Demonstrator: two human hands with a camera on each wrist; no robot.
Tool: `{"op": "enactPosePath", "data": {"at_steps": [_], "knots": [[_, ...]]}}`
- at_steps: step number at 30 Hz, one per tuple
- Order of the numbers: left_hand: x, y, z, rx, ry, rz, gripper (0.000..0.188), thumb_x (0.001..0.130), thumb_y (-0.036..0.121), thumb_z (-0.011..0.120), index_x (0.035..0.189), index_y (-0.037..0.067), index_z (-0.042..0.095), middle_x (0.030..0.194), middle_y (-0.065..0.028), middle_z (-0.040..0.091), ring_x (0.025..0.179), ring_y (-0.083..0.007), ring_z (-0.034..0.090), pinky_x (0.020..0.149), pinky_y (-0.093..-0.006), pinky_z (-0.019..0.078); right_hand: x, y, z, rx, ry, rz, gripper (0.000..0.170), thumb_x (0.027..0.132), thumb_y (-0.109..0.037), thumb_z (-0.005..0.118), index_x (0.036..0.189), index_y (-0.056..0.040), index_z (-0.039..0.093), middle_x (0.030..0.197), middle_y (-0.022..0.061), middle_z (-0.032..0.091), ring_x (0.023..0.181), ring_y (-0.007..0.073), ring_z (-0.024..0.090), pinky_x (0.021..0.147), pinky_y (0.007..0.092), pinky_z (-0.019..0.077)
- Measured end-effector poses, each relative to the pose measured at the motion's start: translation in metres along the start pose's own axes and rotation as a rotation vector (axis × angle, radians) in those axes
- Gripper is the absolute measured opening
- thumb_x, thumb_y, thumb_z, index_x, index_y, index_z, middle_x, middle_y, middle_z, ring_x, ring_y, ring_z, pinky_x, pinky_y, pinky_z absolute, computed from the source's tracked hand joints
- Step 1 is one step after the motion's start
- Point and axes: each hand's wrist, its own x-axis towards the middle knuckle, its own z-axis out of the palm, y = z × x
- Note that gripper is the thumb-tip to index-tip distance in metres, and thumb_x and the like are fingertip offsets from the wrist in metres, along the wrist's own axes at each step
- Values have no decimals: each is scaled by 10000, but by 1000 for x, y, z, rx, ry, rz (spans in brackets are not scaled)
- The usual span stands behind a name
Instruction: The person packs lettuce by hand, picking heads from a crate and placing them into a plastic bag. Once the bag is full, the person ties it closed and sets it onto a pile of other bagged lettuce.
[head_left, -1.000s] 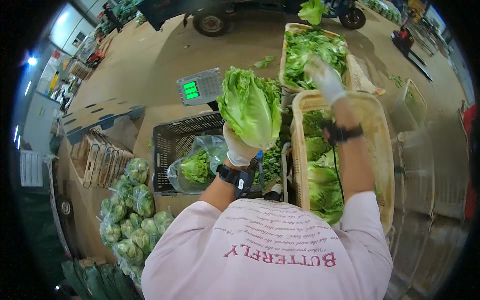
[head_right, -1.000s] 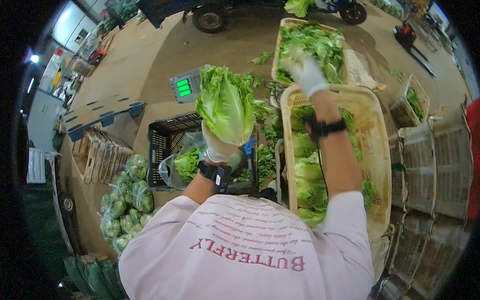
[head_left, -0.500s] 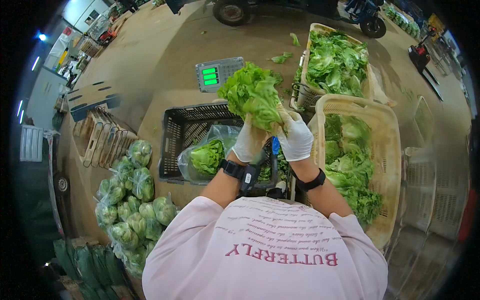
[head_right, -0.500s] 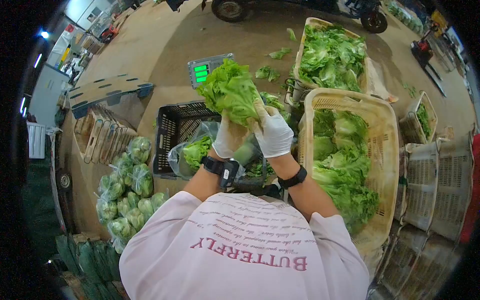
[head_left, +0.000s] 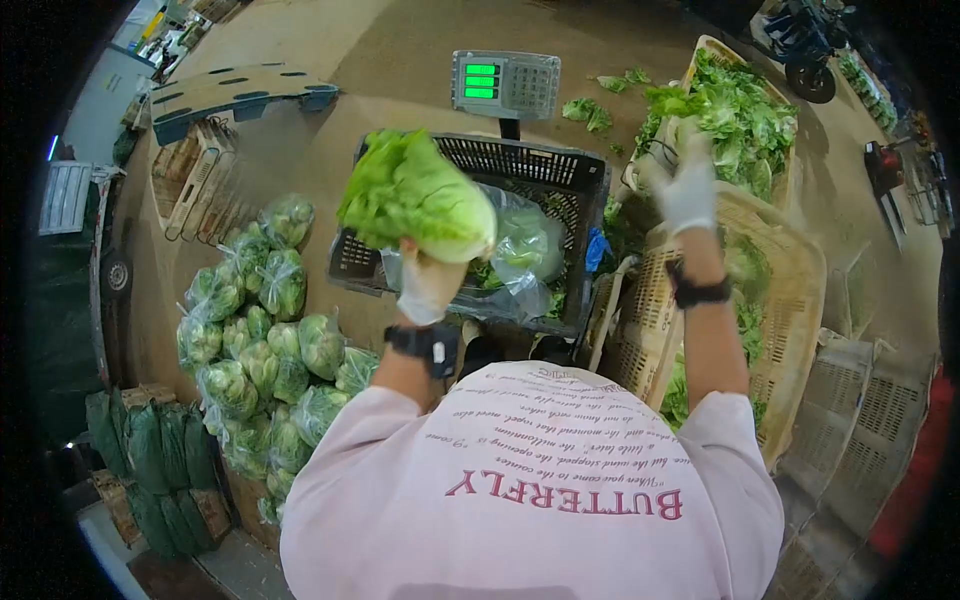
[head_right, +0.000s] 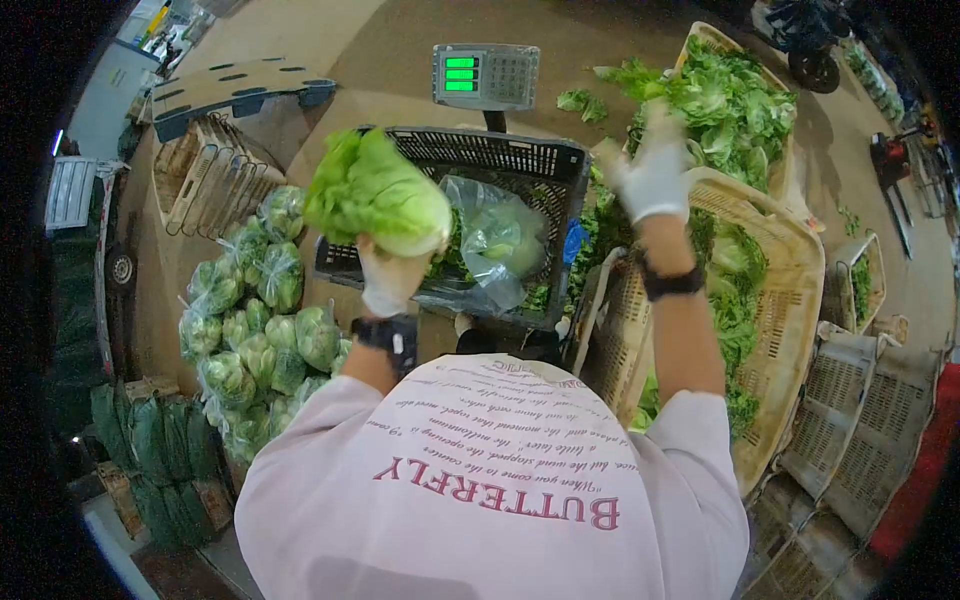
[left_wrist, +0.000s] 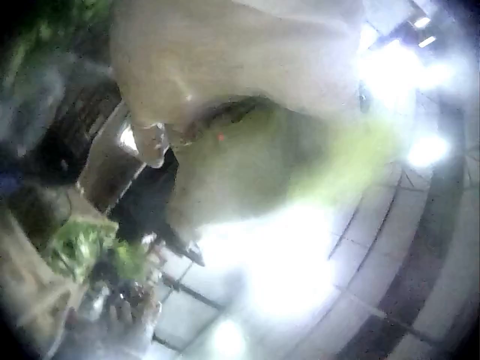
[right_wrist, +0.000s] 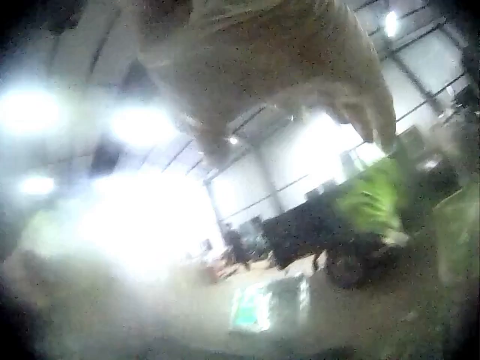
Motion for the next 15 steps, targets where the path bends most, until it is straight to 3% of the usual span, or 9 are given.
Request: {"op": "enactPosePath", "data": {"at_steps": [2,4,6,7,8,9,10,12,15], "knots": [[-32,10,-27,243,152,75,808,800,604,577,1373,98,314,1374,-113,389,1263,-290,375,1055,-500,301,-58,-56,9,194,-431,-167,1150,661,-624,690,1458,-41,100,1433,347,182,1291,446,326,1068,415,308],[-55,6,-52,152,268,45,747,810,480,631,1372,101,316,1356,-95,410,1237,-280,410,1047,-483,330,-115,-97,35,-16,-868,-42,1172,643,-595,715,1474,-120,38,1467,317,119,1271,426,377,1018,396,385],[-70,-1,-74,65,381,26,708,821,356,686,1371,103,319,1338,-76,431,1210,-270,444,1039,-465,360,-133,-109,57,-149,-1153,61,1039,699,-426,705,1476,-183,59,1261,256,504,1058,349,588,874,403,488],[-74,-7,-84,111,461,-22,683,831,333,677,1364,92,323,1344,-83,426,1222,-272,433,1032,-468,374,-140,-93,82,-149,-1118,156,708,750,-304,638,1383,-161,356,1014,224,636,978,326,623,831,413,496],[-76,-13,-86,154,538,-69,658,842,310,668,1357,82,328,1350,-90,422,1233,-274,422,1025,-470,388,-153,-67,112,-108,-938,222,372,787,-241,572,1142,-130,585,963,237,640,931,340,632,815,432,499],[-74,-20,-68,281,604,-35,634,830,319,682,1323,66,375,1302,-84,466,1199,-269,455,994,-475,418,-162,-43,120,269,-691,281,227,818,-182,535,987,-74,641,909,193,661,850,299,656,738,398,525],[-70,-26,-53,381,618,-30,571,834,242,691,1292,52,409,1224,-81,526,1129,-246,509,972,-420,430,-161,-32,124,1010,-594,513,234,850,-132,490,1022,-39,618,818,105,645,752,216,649,665,326,532],[-60,-44,-67,834,400,-78,534,837,164,682,1284,45,417,1172,-72,562,1063,-211,544,929,-350,441,-137,-37,97,1158,-499,824,257,846,-104,476,1069,-48,590,829,38,624,676,139,611,616,256,511],[-26,-95,-87,723,492,-104,687,768,105,742,1311,-10,338,1284,-118,479,1140,-214,479,982,-338,391,-143,-34,100,1213,-626,896,320,842,-71,441,1142,-56,551,821,19,600,627,111,568,581,239,499]]}}
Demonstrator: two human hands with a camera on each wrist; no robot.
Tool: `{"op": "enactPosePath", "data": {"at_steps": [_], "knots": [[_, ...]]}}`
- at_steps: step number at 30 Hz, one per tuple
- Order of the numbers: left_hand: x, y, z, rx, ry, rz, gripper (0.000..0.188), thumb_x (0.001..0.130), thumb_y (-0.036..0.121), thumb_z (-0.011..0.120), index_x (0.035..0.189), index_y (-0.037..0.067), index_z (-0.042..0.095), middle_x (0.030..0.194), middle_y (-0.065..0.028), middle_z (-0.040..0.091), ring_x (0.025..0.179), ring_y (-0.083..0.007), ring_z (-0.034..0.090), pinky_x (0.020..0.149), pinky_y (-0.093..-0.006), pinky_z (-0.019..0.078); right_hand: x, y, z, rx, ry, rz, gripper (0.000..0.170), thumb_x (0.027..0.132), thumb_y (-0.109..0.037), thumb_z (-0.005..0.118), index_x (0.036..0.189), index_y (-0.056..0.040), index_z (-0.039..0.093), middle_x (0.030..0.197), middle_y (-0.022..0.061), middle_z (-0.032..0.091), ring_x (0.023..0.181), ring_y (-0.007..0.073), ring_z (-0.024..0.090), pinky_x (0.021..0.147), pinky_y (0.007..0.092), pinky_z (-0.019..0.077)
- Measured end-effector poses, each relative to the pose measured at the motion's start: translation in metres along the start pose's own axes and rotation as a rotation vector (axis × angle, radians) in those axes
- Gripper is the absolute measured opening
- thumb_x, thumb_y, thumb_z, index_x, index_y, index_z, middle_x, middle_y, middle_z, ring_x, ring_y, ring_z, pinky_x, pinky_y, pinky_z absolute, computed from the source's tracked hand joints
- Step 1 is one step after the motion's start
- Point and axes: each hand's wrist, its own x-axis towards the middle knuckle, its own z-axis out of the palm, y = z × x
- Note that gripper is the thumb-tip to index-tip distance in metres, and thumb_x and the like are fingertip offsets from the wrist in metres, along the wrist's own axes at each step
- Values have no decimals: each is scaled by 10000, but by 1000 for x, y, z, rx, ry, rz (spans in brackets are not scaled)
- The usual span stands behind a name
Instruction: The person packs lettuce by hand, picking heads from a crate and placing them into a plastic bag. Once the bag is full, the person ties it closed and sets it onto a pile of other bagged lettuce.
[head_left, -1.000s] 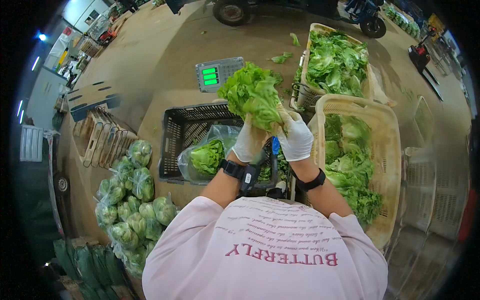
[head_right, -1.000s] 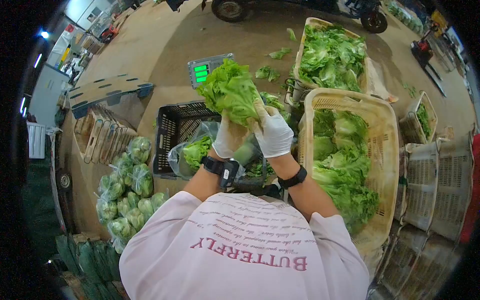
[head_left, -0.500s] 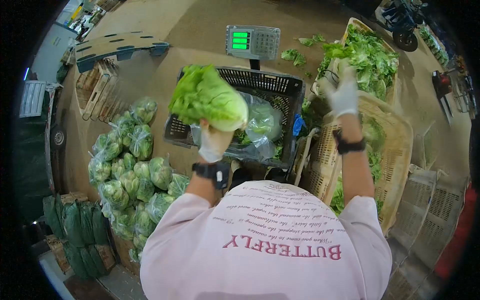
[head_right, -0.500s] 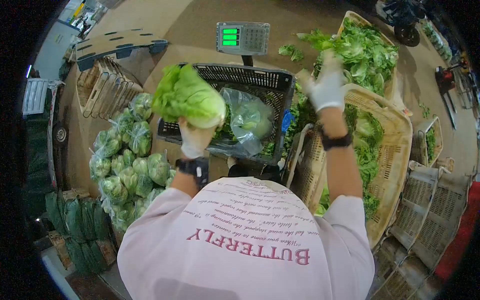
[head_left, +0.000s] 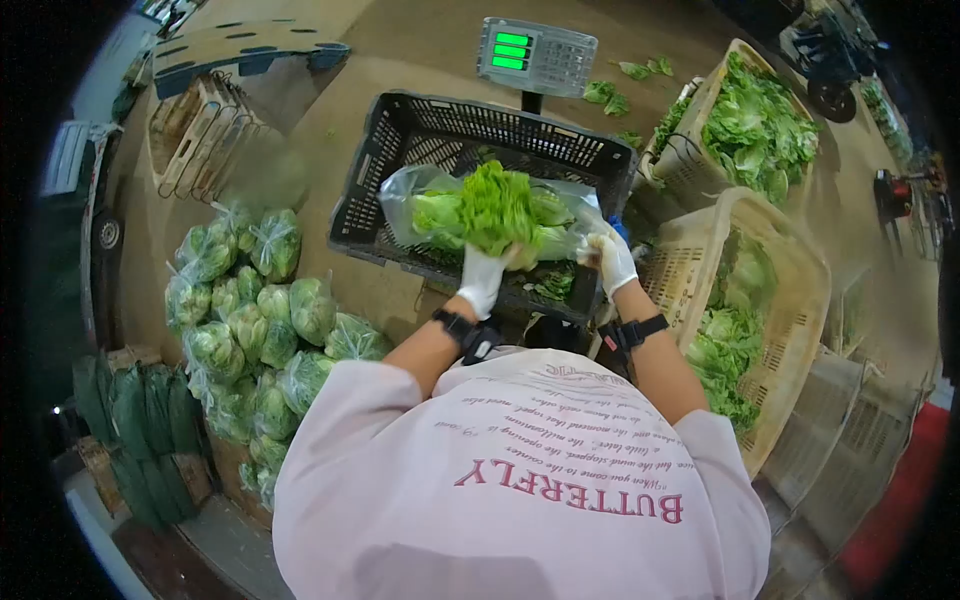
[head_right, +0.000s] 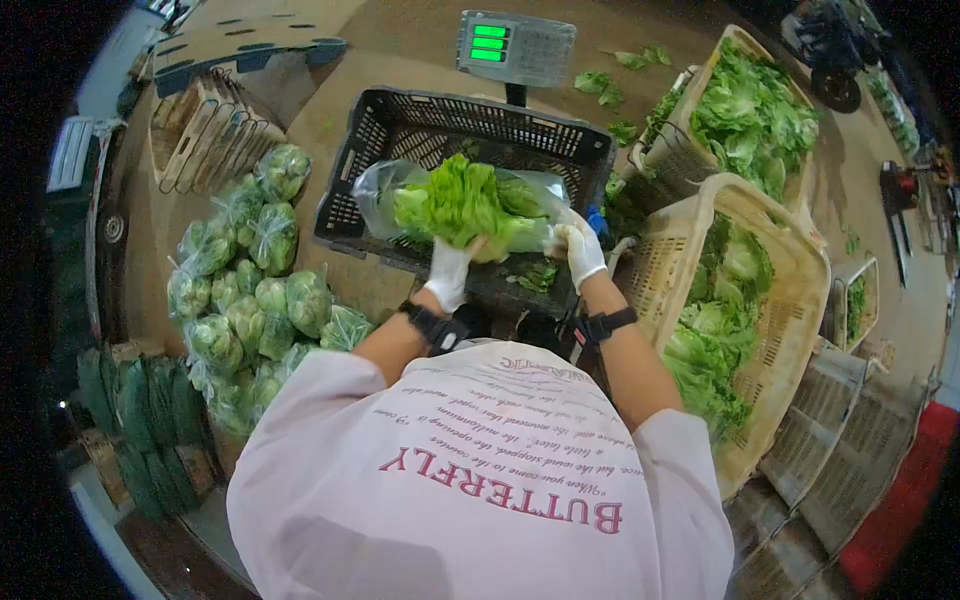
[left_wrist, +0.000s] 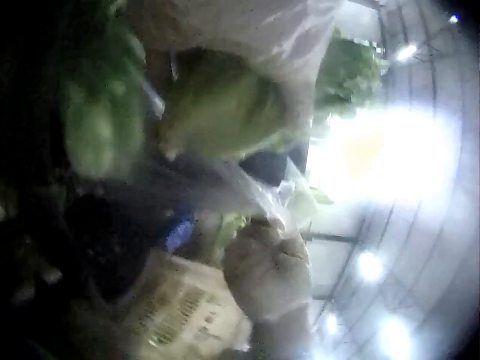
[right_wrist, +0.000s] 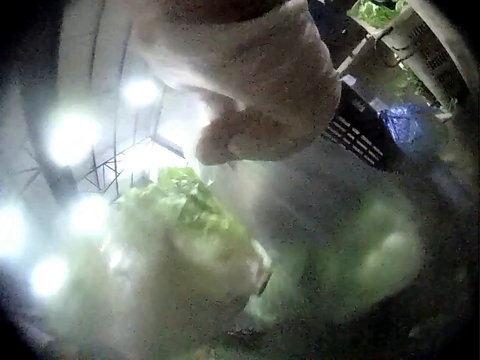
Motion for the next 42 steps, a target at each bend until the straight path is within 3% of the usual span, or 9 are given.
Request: {"op": "enactPosePath", "data": {"at_steps": [3,15,17,23,25,27,29,35,42], "knots": [[13,32,47,-605,218,-238,689,752,146,768,1284,-19,362,1206,-122,541,1092,-240,519,961,-336,412,-1,21,-16,132,-307,-36,533,840,-38,419,1369,-102,418,887,44,564,619,105,530,520,225,461],[-16,47,53,-78,-335,98,628,738,92,753,1269,23,426,1259,-99,526,1121,-199,528,951,-342,434,-16,14,-39,-196,105,-64,448,862,-57,379,1292,-81,505,909,34,609,674,88,520,597,234,435],[-25,72,54,-1142,-385,-478,685,712,151,782,1280,41,415,1234,-111,553,1073,-232,574,913,-363,463,-15,17,-39,-311,79,-60,427,870,-69,386,1278,-65,513,949,41,622,706,86,538,634,236,447],[-34,46,13,-895,-484,-577,679,753,205,749,1309,64,386,1241,-108,537,1145,-223,521,962,-343,428,-5,37,-56,-200,153,-84,465,824,-7,454,1285,-54,500,1053,65,602,926,167,579,817,276,460],[-54,91,3,-1066,-387,-617,640,755,135,743,1290,56,403,1217,-100,539,1109,-216,536,914,-342,464,-34,0,-8,-424,324,-631,507,776,37,518,1276,-43,503,1085,82,603,976,200,585,878,298,442],[-66,73,-35,209,-402,345,466,888,128,583,1312,70,399,1247,-81,509,1129,-202,508,934,-350,452,-58,-40,38,-538,383,-850,487,742,60,573,1217,-44,549,1071,96,612,994,239,585,909,333,432],[-74,60,-61,-229,-5,26,381,946,153,471,1301,37,399,1221,-81,520,1088,-202,527,923,-357,458,-52,-47,60,-680,-44,-1166,345,772,11,591,1110,-54,609,1012,124,644,948,281,608,891,338,449],[7,42,-144,-265,-33,91,758,863,582,494,1397,83,292,1405,-120,370,1287,-289,365,1077,-465,291,90,74,128,-1570,-580,61,359,832,-85,523,1182,-116,597,1141,185,602,986,372,594,856,404,469],[50,28,-161,-859,-102,-138,817,781,617,559,1399,139,321,1419,-131,357,1304,-302,341,1072,-467,297,163,65,135,-1025,1,-209,438,825,-229,612,1246,-160,513,1098,204,612,1004,372,587,853,430,463]]}}
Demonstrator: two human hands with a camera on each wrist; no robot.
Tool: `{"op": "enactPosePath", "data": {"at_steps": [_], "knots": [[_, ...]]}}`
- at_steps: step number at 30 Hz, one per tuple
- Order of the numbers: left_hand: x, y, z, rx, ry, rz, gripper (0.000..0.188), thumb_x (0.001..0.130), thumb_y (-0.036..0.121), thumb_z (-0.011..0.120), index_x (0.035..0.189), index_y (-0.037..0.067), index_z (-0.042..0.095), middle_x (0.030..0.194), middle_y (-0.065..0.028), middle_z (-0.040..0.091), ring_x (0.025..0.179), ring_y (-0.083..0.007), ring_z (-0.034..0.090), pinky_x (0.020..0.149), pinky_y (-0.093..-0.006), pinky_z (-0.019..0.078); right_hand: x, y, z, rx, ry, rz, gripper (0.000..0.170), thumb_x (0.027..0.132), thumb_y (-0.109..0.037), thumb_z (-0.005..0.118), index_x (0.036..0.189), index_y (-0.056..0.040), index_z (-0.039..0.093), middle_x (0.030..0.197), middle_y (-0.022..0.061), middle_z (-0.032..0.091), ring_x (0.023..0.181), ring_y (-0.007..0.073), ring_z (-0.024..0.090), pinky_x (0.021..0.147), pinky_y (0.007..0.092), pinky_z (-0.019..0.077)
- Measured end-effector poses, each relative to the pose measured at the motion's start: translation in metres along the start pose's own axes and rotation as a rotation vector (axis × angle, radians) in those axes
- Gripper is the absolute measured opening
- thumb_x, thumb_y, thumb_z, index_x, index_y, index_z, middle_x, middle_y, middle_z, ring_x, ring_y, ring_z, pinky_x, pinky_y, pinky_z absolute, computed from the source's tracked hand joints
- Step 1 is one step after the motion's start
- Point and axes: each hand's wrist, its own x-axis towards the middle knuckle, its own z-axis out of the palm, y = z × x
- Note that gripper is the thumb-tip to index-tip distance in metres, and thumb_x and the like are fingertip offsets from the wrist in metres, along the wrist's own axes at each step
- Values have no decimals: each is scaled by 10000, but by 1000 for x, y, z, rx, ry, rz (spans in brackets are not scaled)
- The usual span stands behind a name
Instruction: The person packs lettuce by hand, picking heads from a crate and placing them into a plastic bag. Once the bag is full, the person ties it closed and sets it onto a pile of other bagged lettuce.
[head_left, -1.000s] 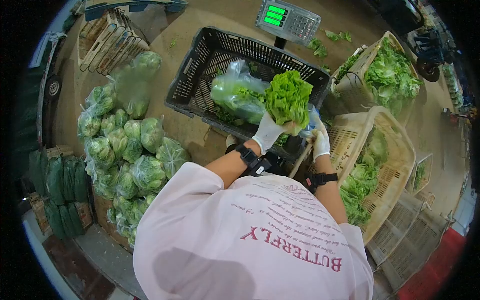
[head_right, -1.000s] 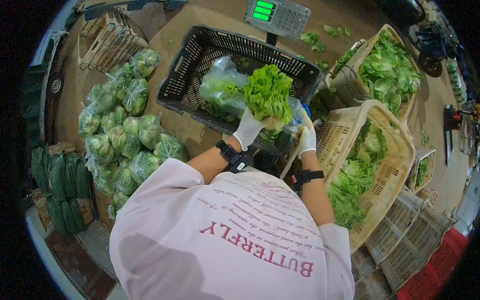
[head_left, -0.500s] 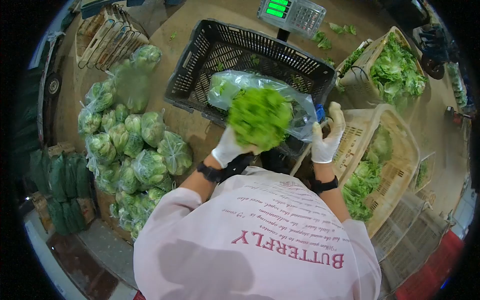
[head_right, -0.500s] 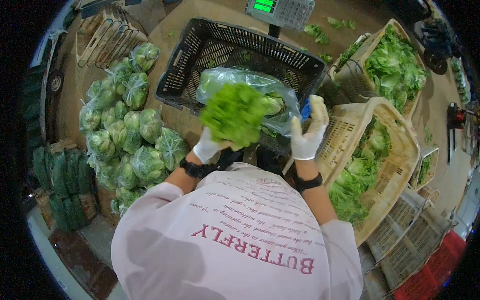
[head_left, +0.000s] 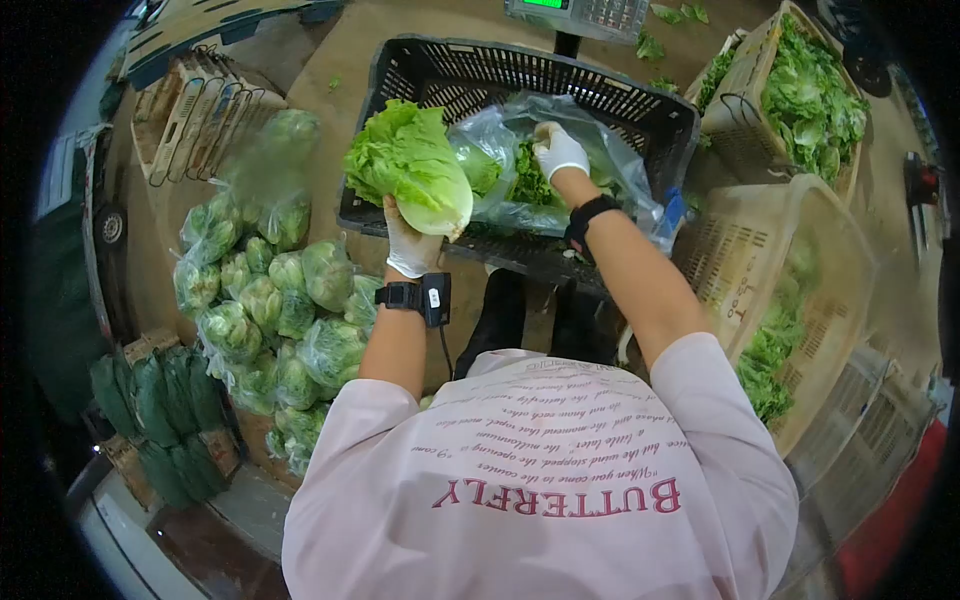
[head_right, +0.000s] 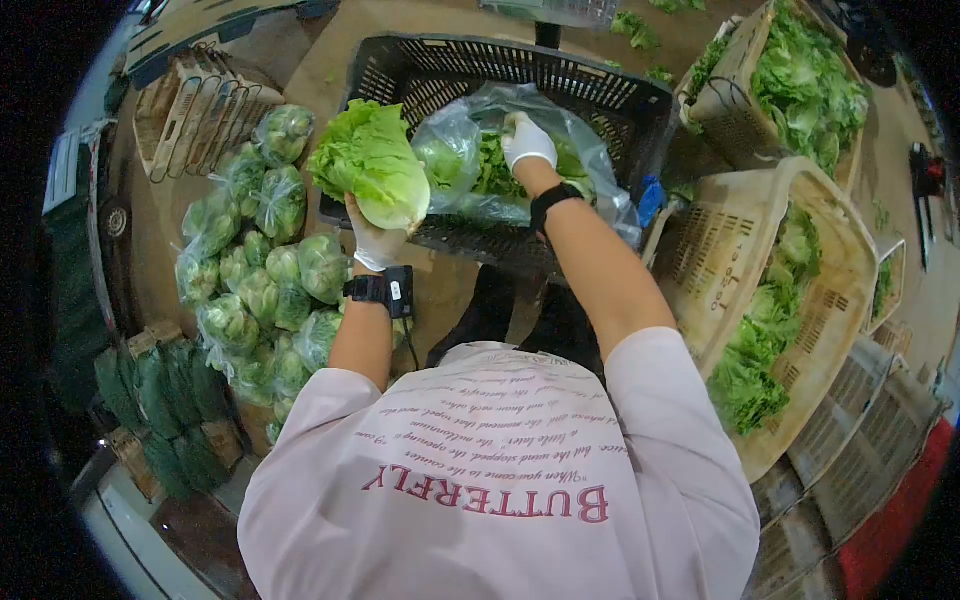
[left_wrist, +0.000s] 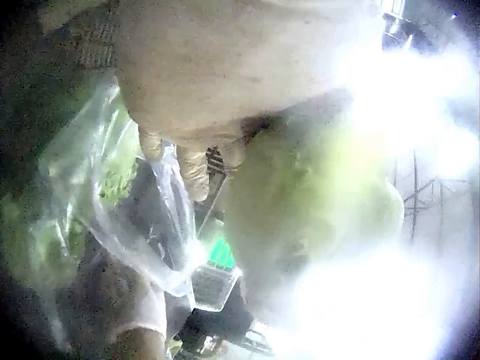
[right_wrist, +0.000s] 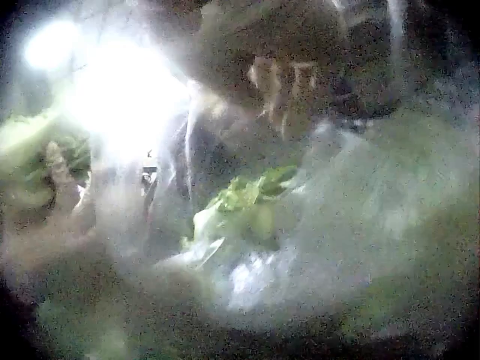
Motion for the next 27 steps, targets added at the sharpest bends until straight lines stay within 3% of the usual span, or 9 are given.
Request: {"op": "enactPosePath", "data": {"at_steps": [4,11,13,16,19,21,24,25,27], "knots": [[20,18,-14,-25,-12,-93,825,778,652,515,1404,156,307,1418,-119,354,1293,-307,348,1016,-504,337,-29,-16,7,-294,-430,77,693,691,-402,767,1239,-75,496,1221,155,571,1119,321,546,930,390,443],[74,9,-30,247,115,-140,825,729,725,522,1368,230,357,1366,-43,403,1183,-279,435,984,-519,325,-36,23,65,-25,-61,98,322,771,-207,657,1075,-108,611,1110,114,626,1019,313,583,845,422,455],[80,0,-28,260,106,-187,862,704,758,509,1372,237,352,1370,-40,397,1183,-270,431,1034,-540,234,-38,33,70,28,80,29,259,769,-178,664,1004,-72,632,1004,121,655,894,278,631,771,388,483],[89,-9,-27,172,367,-160,865,689,781,479,1366,252,375,1378,-24,410,1275,-250,365,1049,-555,97,-50,32,55,1000,71,195,160,798,-45,651,940,17,612,819,90,651,644,141,625,565,252,474],[92,-10,-30,135,250,-173,865,693,777,464,1377,258,362,1388,-28,402,1314,-243,321,1058,-540,69,-57,42,34,1136,303,433,132,826,-36,642,937,22,602,821,70,643,653,123,613,554,213,458],[92,-9,-32,144,235,-173,853,692,770,478,1363,254,377,1378,-31,414,1297,-251,348,1057,-531,79,-53,56,37,1046,296,371,182,815,-123,666,940,4,625,854,86,662,680,139,631,597,253,478],[94,-8,-33,145,231,-165,828,687,756,506,1341,260,394,1350,-44,434,1261,-257,386,1040,-527,134,-21,53,55,426,-8,278,405,741,-407,678,979,-80,678,985,129,670,848,250,642,779,334,480],[93,-10,-30,154,230,-169,828,687,756,506,1341,260,394,1350,-44,434,1261,-257,386,1040,-527,134,-15,42,58,438,27,275,427,737,-418,683,999,-81,678,984,141,668,903,281,627,789,347,479],[91,-10,-24,187,257,-163,834,680,756,509,1334,253,395,1338,-49,435,1236,-256,398,1024,-532,173,-13,7,54,176,127,254,399,778,-273,682,1068,-3,632,858,141,679,729,183,644,697,280,481]]}}
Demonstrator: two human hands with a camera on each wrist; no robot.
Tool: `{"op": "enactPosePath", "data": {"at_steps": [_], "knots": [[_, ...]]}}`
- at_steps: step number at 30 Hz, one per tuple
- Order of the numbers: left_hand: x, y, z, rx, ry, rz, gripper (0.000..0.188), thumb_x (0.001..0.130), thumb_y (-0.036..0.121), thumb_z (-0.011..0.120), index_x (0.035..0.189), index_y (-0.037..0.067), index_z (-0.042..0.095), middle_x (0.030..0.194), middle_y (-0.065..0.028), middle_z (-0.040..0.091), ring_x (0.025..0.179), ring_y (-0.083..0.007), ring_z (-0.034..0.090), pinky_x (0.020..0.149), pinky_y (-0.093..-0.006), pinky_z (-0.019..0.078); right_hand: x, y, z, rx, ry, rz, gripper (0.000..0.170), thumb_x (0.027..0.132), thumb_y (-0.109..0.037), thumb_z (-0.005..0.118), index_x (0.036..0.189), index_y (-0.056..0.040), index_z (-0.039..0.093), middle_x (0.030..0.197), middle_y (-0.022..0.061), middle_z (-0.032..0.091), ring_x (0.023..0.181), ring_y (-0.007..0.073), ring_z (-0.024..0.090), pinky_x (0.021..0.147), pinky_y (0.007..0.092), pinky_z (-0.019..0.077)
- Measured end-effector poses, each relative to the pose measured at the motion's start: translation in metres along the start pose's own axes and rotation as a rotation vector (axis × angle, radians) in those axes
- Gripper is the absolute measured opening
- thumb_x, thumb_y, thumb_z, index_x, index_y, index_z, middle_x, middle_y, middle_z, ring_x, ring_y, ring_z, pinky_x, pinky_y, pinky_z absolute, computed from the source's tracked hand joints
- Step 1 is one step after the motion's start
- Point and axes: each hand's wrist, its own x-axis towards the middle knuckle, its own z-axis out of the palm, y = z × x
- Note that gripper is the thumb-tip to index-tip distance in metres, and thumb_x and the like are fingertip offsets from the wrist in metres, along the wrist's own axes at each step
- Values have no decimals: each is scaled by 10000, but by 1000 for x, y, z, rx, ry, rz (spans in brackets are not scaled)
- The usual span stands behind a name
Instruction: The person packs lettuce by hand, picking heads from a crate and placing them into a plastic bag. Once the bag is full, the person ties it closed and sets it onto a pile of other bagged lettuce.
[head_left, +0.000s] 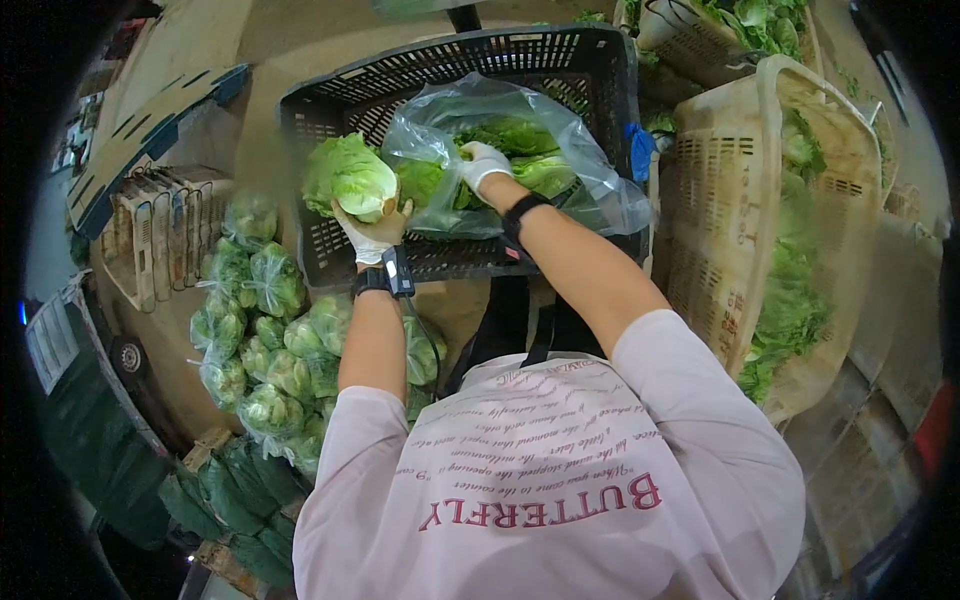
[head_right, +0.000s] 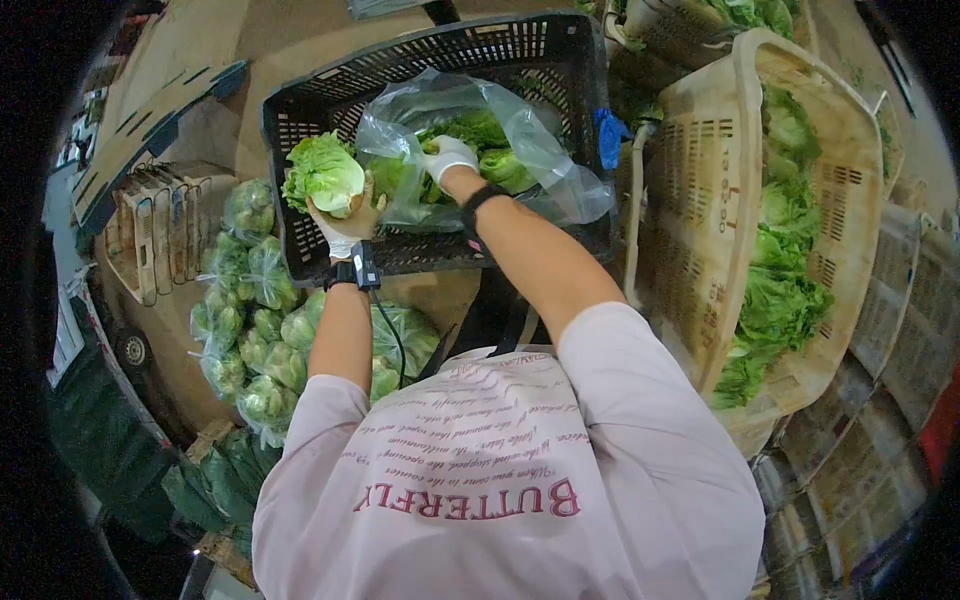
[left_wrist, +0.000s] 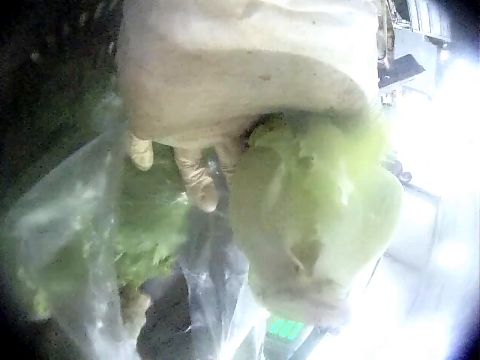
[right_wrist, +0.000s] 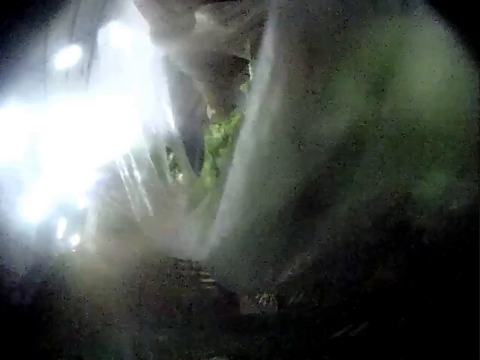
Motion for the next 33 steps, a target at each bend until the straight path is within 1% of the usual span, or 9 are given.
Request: {"op": "enactPosePath", "data": {"at_steps": [3,6,13,17,22,28,31,32,33], "knots": [[7,0,-8,27,-3,-3,838,675,758,506,1329,245,397,1333,-46,430,1219,-255,398,1007,-539,197,35,32,41,200,-89,134,455,739,-376,709,1077,-80,638,960,115,678,887,267,636,775,355,483],[7,-2,-7,14,6,8,835,678,757,497,1329,243,399,1328,-48,434,1218,-255,397,1004,-547,186,32,52,20,954,-346,374,222,805,-144,683,961,4,626,736,86,655,582,168,614,528,278,487],[4,-5,-2,11,48,41,821,685,742,507,1333,247,406,1342,-45,432,1222,-260,399,1005,-542,181,-13,30,-30,65,-190,93,590,719,-298,751,1207,-37,547,1051,144,651,914,245,633,784,340,494],[1,-7,6,16,73,70,795,702,728,500,1332,250,413,1344,-45,434,1211,-275,408,1005,-541,176,5,11,8,-281,-226,-31,372,724,-246,679,1068,-121,612,1076,138,616,1021,326,577,854,394,476],[-3,-9,17,31,42,108,800,691,722,548,1318,242,424,1344,-15,430,1228,-236,378,1026,-528,143,-14,20,-9,2,-42,-110,294,704,-202,701,973,-92,654,930,148,664,877,309,630,778,370,492],[-7,-4,7,-46,-18,94,688,794,641,480,1344,238,394,1412,-54,367,1252,-288,372,1013,-603,243,-110,-15,-155,31,-1029,-257,341,668,-173,746,977,-54,668,947,103,672,836,210,632,754,328,505],[-12,11,2,-54,23,41,740,759,679,497,1353,253,379,1410,-46,363,1280,-269,336,1032,-609,192,-111,-46,-282,422,-628,-200,225,780,-71,663,999,-27,633,868,72,653,781,151,627,668,253,502],[-13,12,0,-44,6,65,756,749,687,506,1359,262,368,1414,-40,355,1284,-267,330,1036,-612,176,-68,-17,-315,88,-133,-991,208,812,-76,620,1015,-34,629,911,90,658,877,163,633,725,256,511],[-22,9,2,166,2,235,740,763,656,525,1369,269,350,1424,-31,339,1282,-274,333,1040,-615,178,-79,-45,-361,78,42,-459,252,874,-132,565,1099,-19,579,1031,134,625,1034,199,585,849,296,494]]}}
